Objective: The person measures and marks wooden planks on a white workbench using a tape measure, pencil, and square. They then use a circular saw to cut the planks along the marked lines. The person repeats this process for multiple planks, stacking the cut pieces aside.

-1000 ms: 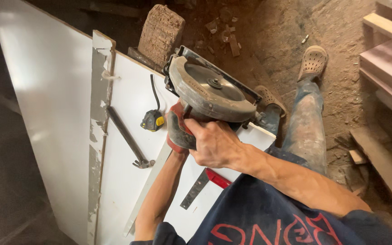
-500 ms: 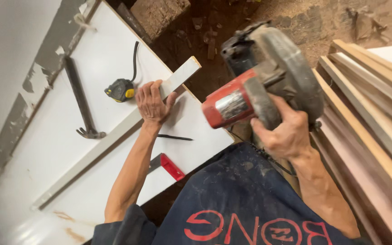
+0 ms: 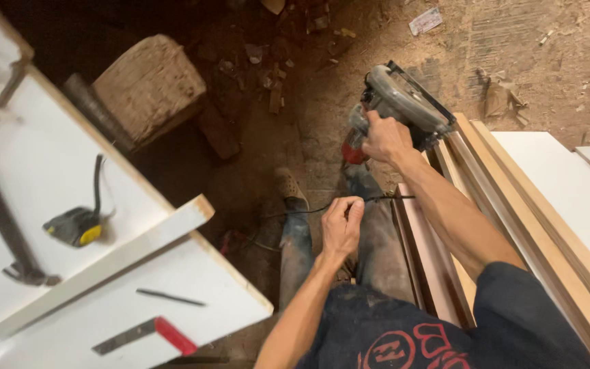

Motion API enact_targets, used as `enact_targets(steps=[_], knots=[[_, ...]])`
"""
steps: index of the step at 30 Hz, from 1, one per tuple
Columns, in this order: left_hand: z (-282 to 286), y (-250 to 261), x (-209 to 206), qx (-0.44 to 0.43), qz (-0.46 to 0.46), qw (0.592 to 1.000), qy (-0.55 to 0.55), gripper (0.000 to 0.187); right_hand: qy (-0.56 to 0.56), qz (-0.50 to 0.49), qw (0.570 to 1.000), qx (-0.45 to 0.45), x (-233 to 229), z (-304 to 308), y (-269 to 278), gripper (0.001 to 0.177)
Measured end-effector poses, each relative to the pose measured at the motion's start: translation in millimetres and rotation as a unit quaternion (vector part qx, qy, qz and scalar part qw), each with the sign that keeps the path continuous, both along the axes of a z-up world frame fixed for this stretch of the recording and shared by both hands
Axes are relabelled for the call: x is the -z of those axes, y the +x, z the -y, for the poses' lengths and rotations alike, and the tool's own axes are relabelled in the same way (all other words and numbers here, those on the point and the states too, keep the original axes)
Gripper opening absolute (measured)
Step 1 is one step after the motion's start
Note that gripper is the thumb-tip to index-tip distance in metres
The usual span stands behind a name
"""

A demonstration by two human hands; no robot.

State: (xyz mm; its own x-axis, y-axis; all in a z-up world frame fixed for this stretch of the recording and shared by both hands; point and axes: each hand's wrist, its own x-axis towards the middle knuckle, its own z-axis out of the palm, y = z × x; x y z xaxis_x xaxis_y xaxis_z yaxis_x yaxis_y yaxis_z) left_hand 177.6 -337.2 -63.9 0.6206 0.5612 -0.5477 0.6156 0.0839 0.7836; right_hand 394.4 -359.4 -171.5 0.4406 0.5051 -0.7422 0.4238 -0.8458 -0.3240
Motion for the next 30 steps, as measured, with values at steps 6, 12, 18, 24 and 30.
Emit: enact_targets(steps=[6,12,18,24,30], knots=[[11.6,8.3,104.9,-0.131,-0.094,0.985,-0.062,0.03,-0.074,0.028,0.983,-0.164,232.7,-9.7,15.0,0.036],[9.3,-32.7,148.8,-0.2,-0.192,0.957,-0.088,0.032,-0.093,0.155,0.971,-0.156,416.2,4.0,-27.0,0.021],[38.8,-38.3,171.8,-0.194,-0.198,0.958,-0.077,0.03,-0.149,0.137,0.902,-0.382,445.8,20.8,-80.9,0.024],[45.8,-19.6,154.9,-0.216,-0.153,0.959,-0.097,0.025,-0.18,0.096,0.837,-0.508,393.1,-7.1,-112.2,0.027],[25.9,-1.5,84.8,-0.256,-0.051,0.964,-0.056,0.023,-0.087,0.062,0.92,-0.378,275.3,18.8,-137.9,0.029]])
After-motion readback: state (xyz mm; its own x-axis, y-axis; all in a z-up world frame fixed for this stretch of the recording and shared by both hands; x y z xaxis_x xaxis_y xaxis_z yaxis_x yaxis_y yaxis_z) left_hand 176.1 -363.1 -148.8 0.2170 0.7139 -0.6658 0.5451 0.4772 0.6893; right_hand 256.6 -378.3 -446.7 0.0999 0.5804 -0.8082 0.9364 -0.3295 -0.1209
